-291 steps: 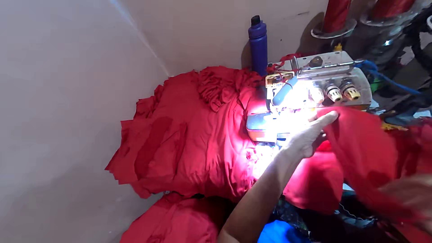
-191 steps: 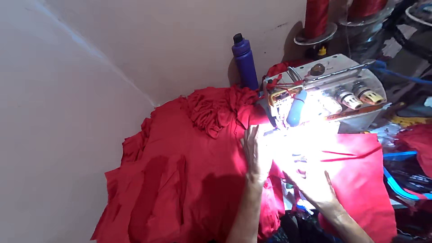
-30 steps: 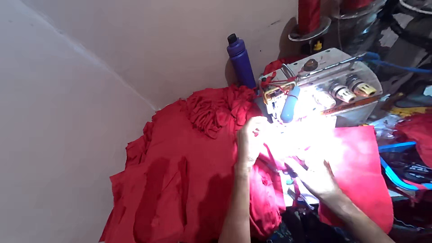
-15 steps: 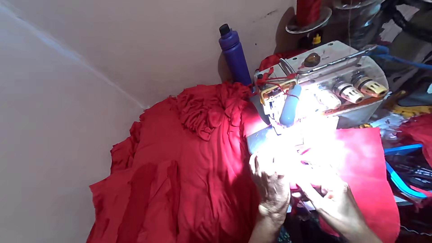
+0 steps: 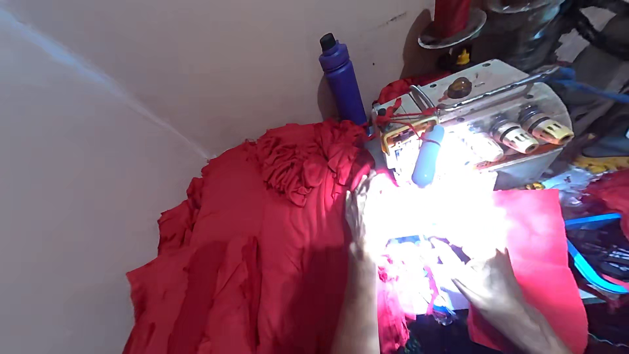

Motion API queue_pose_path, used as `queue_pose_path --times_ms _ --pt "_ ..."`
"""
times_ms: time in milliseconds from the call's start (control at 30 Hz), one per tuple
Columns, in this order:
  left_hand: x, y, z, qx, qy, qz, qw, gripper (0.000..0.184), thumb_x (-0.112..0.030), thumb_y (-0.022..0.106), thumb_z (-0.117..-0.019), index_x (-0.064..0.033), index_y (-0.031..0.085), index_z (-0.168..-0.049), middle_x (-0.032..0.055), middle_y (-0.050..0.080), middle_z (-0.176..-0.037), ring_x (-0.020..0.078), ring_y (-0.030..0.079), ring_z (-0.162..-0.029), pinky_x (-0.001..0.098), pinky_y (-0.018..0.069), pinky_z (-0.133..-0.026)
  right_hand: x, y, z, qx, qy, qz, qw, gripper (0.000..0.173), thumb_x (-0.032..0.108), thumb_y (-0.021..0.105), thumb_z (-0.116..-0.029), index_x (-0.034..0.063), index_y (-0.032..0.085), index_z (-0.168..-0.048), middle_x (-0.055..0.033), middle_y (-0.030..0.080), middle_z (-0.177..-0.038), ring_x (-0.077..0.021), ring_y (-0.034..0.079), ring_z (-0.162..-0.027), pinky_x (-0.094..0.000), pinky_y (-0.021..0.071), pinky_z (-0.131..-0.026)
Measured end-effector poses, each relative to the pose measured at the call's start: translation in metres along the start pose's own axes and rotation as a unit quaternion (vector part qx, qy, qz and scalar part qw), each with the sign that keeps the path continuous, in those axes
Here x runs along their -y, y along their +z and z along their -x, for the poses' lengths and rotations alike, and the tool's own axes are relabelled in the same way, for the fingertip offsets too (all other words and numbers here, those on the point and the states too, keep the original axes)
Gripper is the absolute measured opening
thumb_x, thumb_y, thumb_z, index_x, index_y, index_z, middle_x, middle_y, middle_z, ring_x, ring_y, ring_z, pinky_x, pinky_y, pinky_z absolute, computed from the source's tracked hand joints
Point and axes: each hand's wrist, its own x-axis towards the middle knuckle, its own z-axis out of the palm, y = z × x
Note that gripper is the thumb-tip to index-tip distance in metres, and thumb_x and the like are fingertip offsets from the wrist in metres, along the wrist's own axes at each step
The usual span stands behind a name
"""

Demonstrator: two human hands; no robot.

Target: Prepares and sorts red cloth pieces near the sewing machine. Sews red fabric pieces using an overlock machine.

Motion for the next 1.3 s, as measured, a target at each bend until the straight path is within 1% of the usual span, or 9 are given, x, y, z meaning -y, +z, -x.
queue_pose_path --times_ms 167,300,367,533,633,733,933,1100,1300 --pt "0.022 -0.005 -0.037 -0.006 -0.025 -0.001 1.000 0.041 -0.032 0.049 -0.1076 -0.0091 0.058 -0.141 0.0214 0.065 -0.131 0.0430 0.062 -0.119 0.0673 0.0449 -0.096 -0.019 -0.017 0.050 -0.030 -0.128 0.043 0.990 0.026 0.020 0.055 -0.0959 0.0080 0.079 -0.097 -0.0078 0.075 -0.085 -0.0176 0.071 -0.074 -0.0312 0.0550 -0.063" --pt "0.058 -0.008 -0.040 -0.040 0.006 0.185 0.982 0.040 -0.019 0.046 -0.1074 0.0011 0.058 -0.139 0.0211 0.063 -0.135 0.0288 0.065 -0.112 0.0464 0.0507 -0.096 -0.038 -0.044 0.093 -0.014 -0.183 0.080 0.980 0.030 0.035 0.057 -0.1015 0.0132 0.076 -0.096 -0.0081 0.072 -0.088 -0.0216 0.064 -0.088 -0.0305 0.0474 -0.078" --pt "0.062 -0.012 -0.009 -0.078 0.000 0.250 0.965 0.038 -0.015 0.049 -0.1060 0.0028 0.058 -0.138 0.0203 0.061 -0.138 0.0269 0.062 -0.123 0.0427 0.0477 -0.105 -0.049 -0.049 0.108 -0.016 -0.215 0.121 0.969 0.028 0.040 0.055 -0.1035 0.0167 0.070 -0.102 -0.0076 0.066 -0.092 -0.0244 0.059 -0.092 -0.0330 0.0434 -0.082" --pt "0.050 -0.005 0.111 -0.233 0.001 0.183 0.955 0.025 -0.010 0.057 -0.1007 0.0041 0.068 -0.118 0.0166 0.071 -0.115 0.0175 0.068 -0.103 0.0321 0.0549 -0.091 -0.079 -0.038 0.125 -0.047 -0.276 0.168 0.945 0.016 0.023 0.059 -0.1037 0.0145 0.063 -0.117 -0.0109 0.061 -0.103 -0.0279 0.057 -0.096 -0.0355 0.0443 -0.088" --pt "0.036 0.007 0.168 -0.244 0.026 0.179 0.953 0.018 -0.002 0.060 -0.0906 0.0062 0.073 -0.099 0.0151 0.072 -0.099 0.0125 0.069 -0.098 0.0229 0.0545 -0.089 -0.084 -0.036 0.126 -0.066 -0.307 0.138 0.939 0.017 0.015 0.060 -0.1031 0.0121 0.067 -0.118 -0.0101 0.065 -0.103 -0.0260 0.058 -0.095 -0.0348 0.0443 -0.090" --pt "0.024 0.016 0.201 -0.216 0.022 0.227 0.949 0.017 -0.001 0.061 -0.0891 0.0059 0.074 -0.097 0.0112 0.073 -0.097 0.0067 0.068 -0.097 0.0176 0.0535 -0.090 -0.081 -0.042 0.130 -0.064 -0.298 0.117 0.945 0.017 0.013 0.058 -0.1037 0.0129 0.071 -0.115 -0.0081 0.069 -0.101 -0.0241 0.059 -0.096 -0.0343 0.0433 -0.091" --pt "-0.001 0.032 0.217 -0.155 0.054 0.273 0.948 0.017 0.002 0.063 -0.0858 0.0044 0.076 -0.097 0.0105 0.073 -0.098 0.0066 0.068 -0.099 0.0170 0.0532 -0.092 -0.070 -0.048 0.129 -0.031 -0.230 0.081 0.969 0.018 0.021 0.058 -0.1038 0.0133 0.074 -0.100 -0.0073 0.070 -0.093 -0.0229 0.061 -0.097 -0.0334 0.0433 -0.089" --pt "-0.014 0.051 0.216 -0.139 0.149 0.207 0.957 0.014 -0.007 0.068 -0.0897 -0.0051 0.080 -0.096 0.0116 0.074 -0.101 0.0157 0.069 -0.103 0.0242 0.0533 -0.094 -0.072 -0.049 0.129 -0.029 -0.220 0.119 0.968 0.023 0.032 0.059 -0.1040 0.0192 0.069 -0.120 -0.0094 0.070 -0.113 -0.0257 0.061 -0.106 -0.0378 0.0434 -0.092" --pt "-0.027 0.084 0.196 -0.182 0.299 0.095 0.932 0.016 -0.008 0.073 -0.0880 -0.0107 0.082 -0.102 0.0097 0.078 -0.102 0.0216 0.072 -0.099 0.0320 0.0526 -0.093 -0.077 -0.055 0.129 -0.026 -0.198 0.105 0.974 0.021 0.025 0.062 -0.0997 0.0152 0.071 -0.116 -0.0112 0.070 -0.111 -0.0263 0.061 -0.107 -0.0363 0.0428 -0.095"
